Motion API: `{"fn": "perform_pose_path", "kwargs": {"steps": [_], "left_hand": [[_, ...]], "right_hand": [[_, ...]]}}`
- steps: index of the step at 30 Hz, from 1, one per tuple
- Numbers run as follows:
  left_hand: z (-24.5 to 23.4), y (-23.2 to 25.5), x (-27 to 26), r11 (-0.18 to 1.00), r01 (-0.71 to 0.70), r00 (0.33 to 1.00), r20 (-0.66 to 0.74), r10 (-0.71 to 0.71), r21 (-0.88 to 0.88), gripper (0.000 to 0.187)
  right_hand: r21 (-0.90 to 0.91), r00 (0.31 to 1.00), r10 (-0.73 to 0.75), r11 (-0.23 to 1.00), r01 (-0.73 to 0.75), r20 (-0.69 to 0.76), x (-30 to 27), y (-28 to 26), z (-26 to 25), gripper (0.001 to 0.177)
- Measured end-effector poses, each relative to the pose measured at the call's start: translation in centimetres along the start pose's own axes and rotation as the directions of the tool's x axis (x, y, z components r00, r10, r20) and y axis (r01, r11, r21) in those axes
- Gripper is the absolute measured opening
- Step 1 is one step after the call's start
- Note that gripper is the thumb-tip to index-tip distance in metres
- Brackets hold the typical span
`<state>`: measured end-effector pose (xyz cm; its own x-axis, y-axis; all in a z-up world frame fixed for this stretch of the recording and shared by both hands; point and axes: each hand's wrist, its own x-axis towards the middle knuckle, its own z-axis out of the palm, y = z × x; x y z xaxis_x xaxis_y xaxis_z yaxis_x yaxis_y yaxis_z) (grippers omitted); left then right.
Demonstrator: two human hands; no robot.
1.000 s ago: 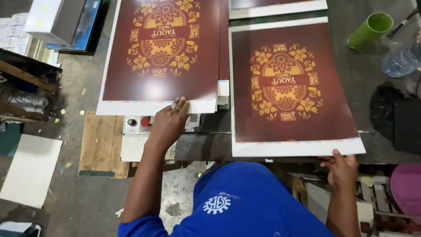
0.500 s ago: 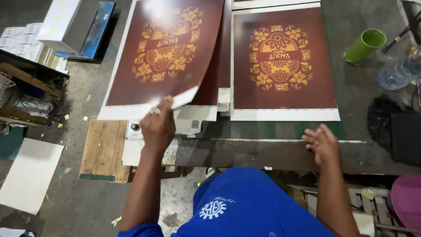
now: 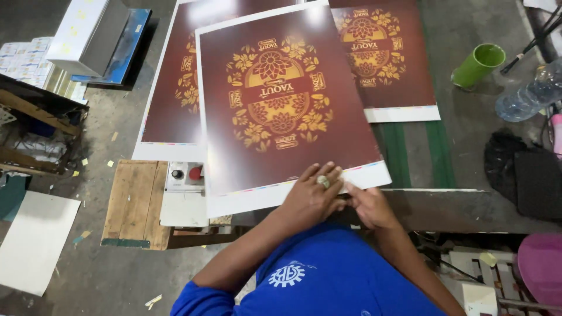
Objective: The person repeatedly picks up large printed sheets from a pile on a table and places them onto a separate stack. The sheets feature a maroon background with a gold decorative design. The person handles the papers by hand, aligning them as they build the new stack.
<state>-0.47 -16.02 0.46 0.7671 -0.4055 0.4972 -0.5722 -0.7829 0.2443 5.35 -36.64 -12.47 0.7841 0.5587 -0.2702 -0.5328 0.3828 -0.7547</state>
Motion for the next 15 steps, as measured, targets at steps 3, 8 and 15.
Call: {"fn": "perform_pose_path", "kwargs": {"steps": [3, 8, 15], "left_hand": [[-1.8, -2.8, -0.8, 0.997, 0.031, 0.999, 0.029, -0.034, 0.07, 0.043], [-6.1, -8.5, -4.1, 0.954, 0.225, 0.969, 0.059, -0.241, 0.199, 0.04], [-6.2, -12.8, -7.3, 0.891, 0.261, 0.941, 0.106, -0.32, 0.37, 0.055]], "right_hand": [[-0.004, 0.979, -0.182, 0.983, 0.182, -0.096, -0.2, -0.5, -4.1, 0.029], [-0.132, 0.855, -0.385, 0.923, 0.362, -0.348, -4.1, -2.5, -9.0, 0.022], [-0.2, 0.756, -0.428, 0.903, 0.38, -0.495, -8.1, -2.0, -17.7, 0.031]]}}
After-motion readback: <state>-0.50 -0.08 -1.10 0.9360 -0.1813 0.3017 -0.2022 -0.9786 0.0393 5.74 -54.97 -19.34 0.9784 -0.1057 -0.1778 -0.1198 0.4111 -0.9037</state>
